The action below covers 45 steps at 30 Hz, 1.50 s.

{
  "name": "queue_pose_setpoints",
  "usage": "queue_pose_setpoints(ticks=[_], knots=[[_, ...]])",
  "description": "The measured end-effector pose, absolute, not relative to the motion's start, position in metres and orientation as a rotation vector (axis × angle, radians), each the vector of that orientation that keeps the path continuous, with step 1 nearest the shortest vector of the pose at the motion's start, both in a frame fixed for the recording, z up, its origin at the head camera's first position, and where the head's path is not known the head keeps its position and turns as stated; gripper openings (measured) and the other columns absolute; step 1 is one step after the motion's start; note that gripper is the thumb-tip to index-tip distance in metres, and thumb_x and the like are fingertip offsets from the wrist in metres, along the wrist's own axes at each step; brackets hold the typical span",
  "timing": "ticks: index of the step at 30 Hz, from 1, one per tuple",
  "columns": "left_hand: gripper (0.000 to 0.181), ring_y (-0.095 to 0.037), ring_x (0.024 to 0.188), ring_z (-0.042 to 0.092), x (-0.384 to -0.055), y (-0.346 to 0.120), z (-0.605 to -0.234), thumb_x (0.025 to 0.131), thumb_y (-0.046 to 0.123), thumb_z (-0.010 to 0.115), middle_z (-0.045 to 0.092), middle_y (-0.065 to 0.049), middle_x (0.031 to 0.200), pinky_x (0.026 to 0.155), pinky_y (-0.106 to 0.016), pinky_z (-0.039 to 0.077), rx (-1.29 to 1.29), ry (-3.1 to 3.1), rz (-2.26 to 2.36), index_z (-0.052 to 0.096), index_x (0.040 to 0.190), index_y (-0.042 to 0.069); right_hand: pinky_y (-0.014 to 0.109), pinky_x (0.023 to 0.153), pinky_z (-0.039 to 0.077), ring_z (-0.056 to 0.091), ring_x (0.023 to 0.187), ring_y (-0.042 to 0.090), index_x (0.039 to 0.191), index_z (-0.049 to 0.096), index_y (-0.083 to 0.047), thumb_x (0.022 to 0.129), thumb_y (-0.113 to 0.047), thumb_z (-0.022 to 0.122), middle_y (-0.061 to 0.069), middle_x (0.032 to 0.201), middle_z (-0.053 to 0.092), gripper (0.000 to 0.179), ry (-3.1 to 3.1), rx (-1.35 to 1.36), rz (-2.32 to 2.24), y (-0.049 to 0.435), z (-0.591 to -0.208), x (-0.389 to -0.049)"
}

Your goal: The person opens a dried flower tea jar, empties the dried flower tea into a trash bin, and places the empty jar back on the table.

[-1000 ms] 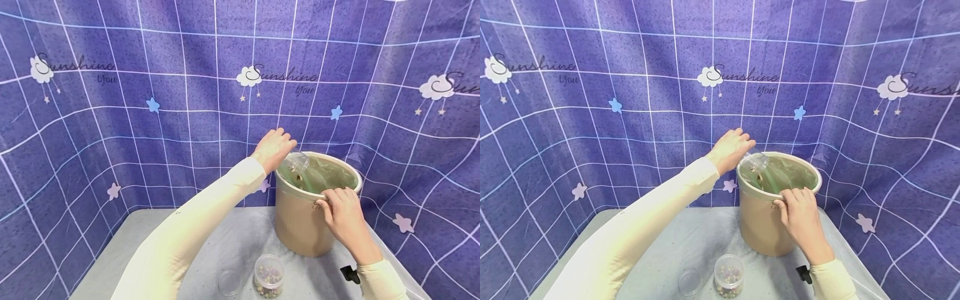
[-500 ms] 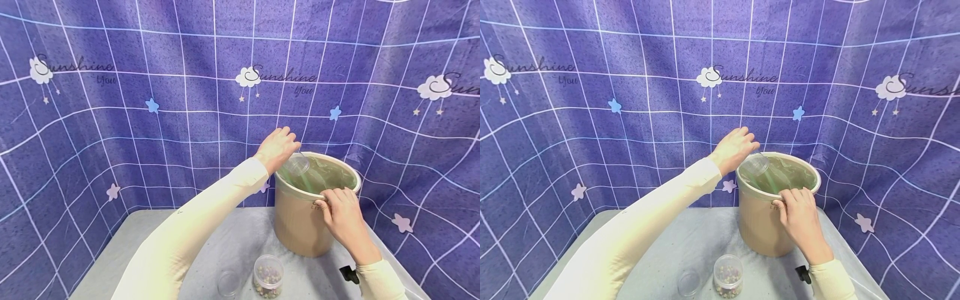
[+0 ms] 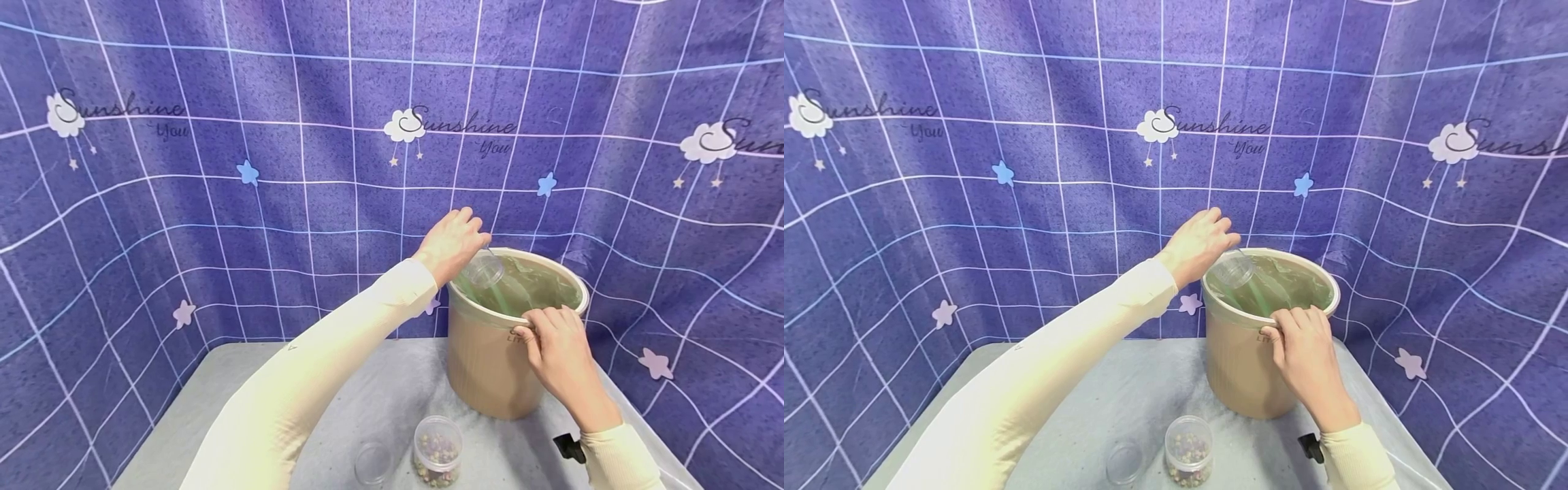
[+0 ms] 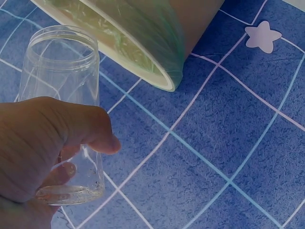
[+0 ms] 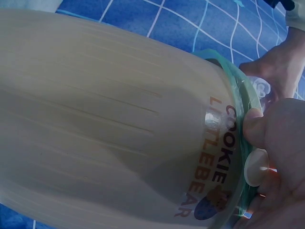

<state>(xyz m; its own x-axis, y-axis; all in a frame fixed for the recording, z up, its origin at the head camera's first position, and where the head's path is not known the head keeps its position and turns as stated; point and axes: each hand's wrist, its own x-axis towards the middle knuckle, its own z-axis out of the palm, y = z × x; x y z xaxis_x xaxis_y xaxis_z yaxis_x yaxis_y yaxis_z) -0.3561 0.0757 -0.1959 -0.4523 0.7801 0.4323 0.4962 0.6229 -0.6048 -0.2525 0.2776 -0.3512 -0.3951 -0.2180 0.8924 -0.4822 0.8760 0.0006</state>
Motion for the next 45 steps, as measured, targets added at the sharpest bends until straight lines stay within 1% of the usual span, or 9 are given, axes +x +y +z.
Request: queue_pose_setpoints(ticks=[5,9,17,23,26,30,35,39,45], knots=[[0.033,-0.022,0.119,0.055,-0.357,0.073,-0.197,0.100,0.018,0.061,0.068,0.001,0.124,0.105,-0.034,0.044,-1.007,-2.175,0.487,0.070,0.130,0.030,0.057,0.097,0.039,0.051,0.080,0.037,0.089,0.063,-0.005,0.086,-0.015,0.074,0.009,0.077,0.056,0.015,-1.986,0.511,0.316,0.277,-0.352,-0.252],[0.033,-0.022,0.116,0.056,-0.356,0.069,-0.199,0.098,0.015,0.064,0.068,0.000,0.122,0.102,-0.034,0.045,-1.020,-2.193,0.456,0.071,0.127,0.029,0.056,0.096,0.039,0.051,0.080,0.037,0.089,0.063,-0.005,0.086,-0.015,0.074,0.009,0.076,0.056,0.015,-1.984,0.511,0.316,0.277,-0.352,-0.252],[0.038,-0.023,0.117,0.055,-0.355,0.062,-0.197,0.096,0.009,0.066,0.066,-0.002,0.123,0.104,-0.036,0.044,-1.005,-2.269,0.407,0.068,0.130,0.025,0.058,0.095,0.040,0.052,0.079,0.038,0.089,0.064,-0.005,0.086,-0.013,0.075,0.009,0.076,0.057,0.014,-1.967,0.515,0.305,0.276,-0.351,-0.251],[0.042,-0.026,0.113,0.057,-0.353,0.058,-0.194,0.092,0.006,0.066,0.066,-0.005,0.121,0.100,-0.038,0.047,-0.975,-2.310,0.332,0.065,0.131,0.022,0.059,0.097,0.040,0.053,0.080,0.039,0.090,0.064,-0.005,0.087,-0.014,0.075,0.011,0.077,0.058,0.014,-1.958,0.521,0.303,0.275,-0.351,-0.251],[0.042,-0.028,0.111,0.060,-0.351,0.056,-0.192,0.089,0.008,0.068,0.067,-0.007,0.118,0.097,-0.040,0.050,-0.954,-2.322,0.296,0.064,0.130,0.020,0.059,0.097,0.040,0.053,0.080,0.039,0.090,0.064,-0.005,0.086,-0.014,0.075,0.010,0.077,0.058,0.015,-1.958,0.522,0.303,0.275,-0.351,-0.251],[0.050,-0.028,0.109,0.063,-0.350,0.053,-0.190,0.082,0.015,0.076,0.068,-0.007,0.116,0.094,-0.041,0.053,-0.930,-2.354,0.235,0.063,0.130,0.018,0.060,0.097,0.040,0.053,0.079,0.039,0.090,0.064,-0.004,0.087,-0.014,0.075,0.011,0.077,0.059,0.015,-1.962,0.521,0.302,0.275,-0.350,-0.251],[0.060,-0.026,0.100,0.065,-0.349,0.048,-0.191,0.073,0.024,0.086,0.069,-0.004,0.109,0.088,-0.040,0.054,-0.899,-2.442,0.031,0.062,0.127,0.017,0.059,0.096,0.040,0.052,0.079,0.039,0.088,0.064,-0.004,0.086,-0.013,0.075,0.011,0.077,0.058,0.014,-1.966,0.514,0.302,0.275,-0.350,-0.251],[0.060,-0.024,0.095,0.065,-0.349,0.042,-0.195,0.069,0.024,0.086,0.070,-0.003,0.104,0.085,-0.038,0.054,-0.874,-2.488,-0.175,0.063,0.125,0.016,0.058,0.097,0.040,0.053,0.080,0.038,0.088,0.064,-0.005,0.086,-0.013,0.075,0.010,0.077,0.058,0.014,-1.969,0.514,0.307,0.275,-0.350,-0.252],[0.062,-0.020,0.094,0.065,-0.343,0.033,-0.201,0.071,0.029,0.083,0.069,0.002,0.105,0.082,-0.036,0.054,-0.839,-2.526,-0.466,0.062,0.128,0.016,0.058,0.096,0.040,0.053,0.080,0.039,0.088,0.063,-0.005,0.086,-0.014,0.075,0.010,0.076,0.057,0.014,-1.965,0.516,0.304,0.275,-0.350,-0.252]])
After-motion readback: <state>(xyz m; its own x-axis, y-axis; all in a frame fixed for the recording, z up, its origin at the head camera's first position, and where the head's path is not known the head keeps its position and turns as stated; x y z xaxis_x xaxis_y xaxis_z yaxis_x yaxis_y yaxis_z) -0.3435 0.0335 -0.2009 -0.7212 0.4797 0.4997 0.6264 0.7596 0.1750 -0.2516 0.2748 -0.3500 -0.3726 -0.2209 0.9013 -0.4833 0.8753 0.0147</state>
